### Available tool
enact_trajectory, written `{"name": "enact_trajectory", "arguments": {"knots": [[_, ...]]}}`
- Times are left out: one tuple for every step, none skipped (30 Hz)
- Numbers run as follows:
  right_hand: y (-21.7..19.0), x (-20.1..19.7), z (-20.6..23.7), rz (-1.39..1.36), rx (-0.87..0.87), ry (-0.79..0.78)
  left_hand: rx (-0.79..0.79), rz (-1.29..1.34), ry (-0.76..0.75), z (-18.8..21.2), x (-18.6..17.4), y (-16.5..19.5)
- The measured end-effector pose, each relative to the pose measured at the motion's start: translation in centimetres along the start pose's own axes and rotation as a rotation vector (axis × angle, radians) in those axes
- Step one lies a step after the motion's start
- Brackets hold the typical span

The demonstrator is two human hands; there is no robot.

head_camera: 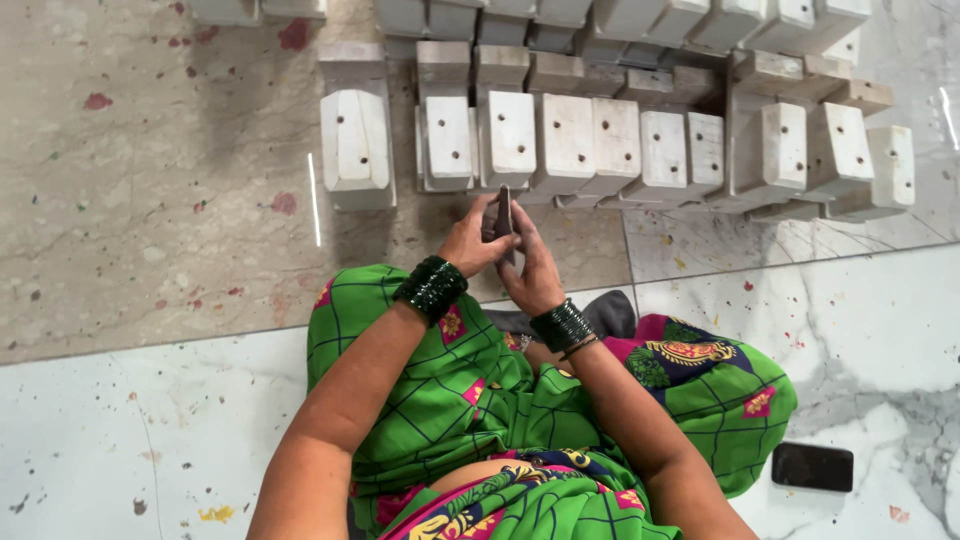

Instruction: The person sits on the floor and arranges white plaster casting molds, picking them up one at a time and setting them into neat rows and stacks on the floor. She briefly handles a small dark rectangular object before resuming placing the molds.

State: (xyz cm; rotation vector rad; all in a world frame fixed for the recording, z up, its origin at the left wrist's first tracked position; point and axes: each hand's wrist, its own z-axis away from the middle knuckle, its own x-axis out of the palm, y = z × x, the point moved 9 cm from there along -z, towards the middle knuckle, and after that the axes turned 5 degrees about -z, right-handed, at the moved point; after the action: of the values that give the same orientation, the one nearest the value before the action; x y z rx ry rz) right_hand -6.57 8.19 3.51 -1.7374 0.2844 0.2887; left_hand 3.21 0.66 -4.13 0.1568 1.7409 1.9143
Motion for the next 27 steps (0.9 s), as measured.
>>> {"name": "enact_trajectory", "arguments": {"knots": [[-0.6,0.1,-0.5,0.024,-0.035,-0.005,-0.005,0.009,0.015,0.0,-0.2,0.1],[-1.2,0.2,-1.1,0.048,-0.073,-0.010,0.010,0.054,0.049,-0.2,-0.7,0.3],[-1.8,0.3,-1.9,0.070,-0.112,-0.015,0.026,0.096,0.084,-0.3,-1.2,0.5],[-2.1,0.4,-2.6,0.070,-0.111,-0.024,0.041,0.139,0.119,-0.5,-1.8,0.7],[-2.3,0.5,-3.5,0.069,-0.110,-0.034,0.072,0.196,0.148,-0.5,-2.3,1.1],[-2.6,0.6,-4.4,0.069,-0.111,-0.041,0.106,0.252,0.177,-0.7,-2.9,1.4],[-3.0,1.0,-5.4,0.083,-0.120,-0.055,0.141,0.306,0.204,-0.8,-3.6,1.8],[-3.3,1.3,-6.2,0.096,-0.126,-0.068,0.164,0.301,0.241,-0.9,-4.3,2.0],[-3.7,1.6,-6.9,0.111,-0.132,-0.080,0.186,0.296,0.276,-1.0,-5.0,2.3],[-4.2,1.9,-7.5,0.119,-0.143,-0.088,0.210,0.291,0.311,-1.0,-5.7,2.5],[-4.6,2.2,-8.0,0.127,-0.153,-0.094,0.160,0.326,0.322,-1.1,-5.9,2.0],[-5.0,2.6,-8.5,0.136,-0.162,-0.101,0.110,0.362,0.332,-1.3,-6.2,1.4],[-5.0,2.9,-9.0,0.141,-0.136,-0.106,0.060,0.397,0.340,-1.5,-6.4,0.9],[-5.0,3.3,-9.5,0.146,-0.109,-0.110,0.084,0.416,0.359,-1.7,-6.8,0.9],[-4.9,3.7,-10.0,0.150,-0.081,-0.114,0.106,0.434,0.376,-1.9,-7.2,0.9],[-4.7,4.0,-10.4,0.145,-0.050,-0.113,0.126,0.453,0.393,-2.1,-7.5,0.9],[-4.4,4.2,-10.9,0.140,-0.021,-0.112,0.167,0.391,0.456,-2.1,-8.3,1.0],[-4.1,4.4,-11.5,0.133,0.008,-0.110,0.210,0.327,0.517,-2.2,-9.1,1.2],[-3.9,4.6,-12.2,0.207,0.002,-0.099,0.252,0.262,0.578,-2.1,-9.7,1.4],[-3.7,4.9,-13.0,0.279,-0.005,-0.089,0.213,0.164,0.618,-2.2,-10.0,1.1],[-3.5,5.1,-14.0,0.352,-0.014,-0.079,0.175,0.065,0.657,-2.3,-10.2,0.8],[-4.5,5.3,-15.0,0.433,-0.159,-0.043,0.138,-0.033,0.696,-2.4,-10.4,0.5],[-5.4,5.4,-15.8,0.511,-0.304,-0.009,0.043,-0.062,0.678,-2.9,-10.0,-0.4],[-6.3,5.4,-16.2,0.588,-0.450,0.024,-0.051,-0.089,0.658,-3.2,-9.5,-1.3],[-5.8,5.1,-16.9,0.617,-0.435,0.021,-0.144,-0.115,0.636,-3.5,-9.1,-2.2],[-5.4,4.7,-17.5,0.645,-0.419,0.018,-0.115,-0.185,0.617,-3.8,-8.9,-2.1],[-5.0,4.6,-18.0,0.673,-0.402,0.016,-0.087,-0.254,0.595,-4.0,-8.6,-2.0]]}}
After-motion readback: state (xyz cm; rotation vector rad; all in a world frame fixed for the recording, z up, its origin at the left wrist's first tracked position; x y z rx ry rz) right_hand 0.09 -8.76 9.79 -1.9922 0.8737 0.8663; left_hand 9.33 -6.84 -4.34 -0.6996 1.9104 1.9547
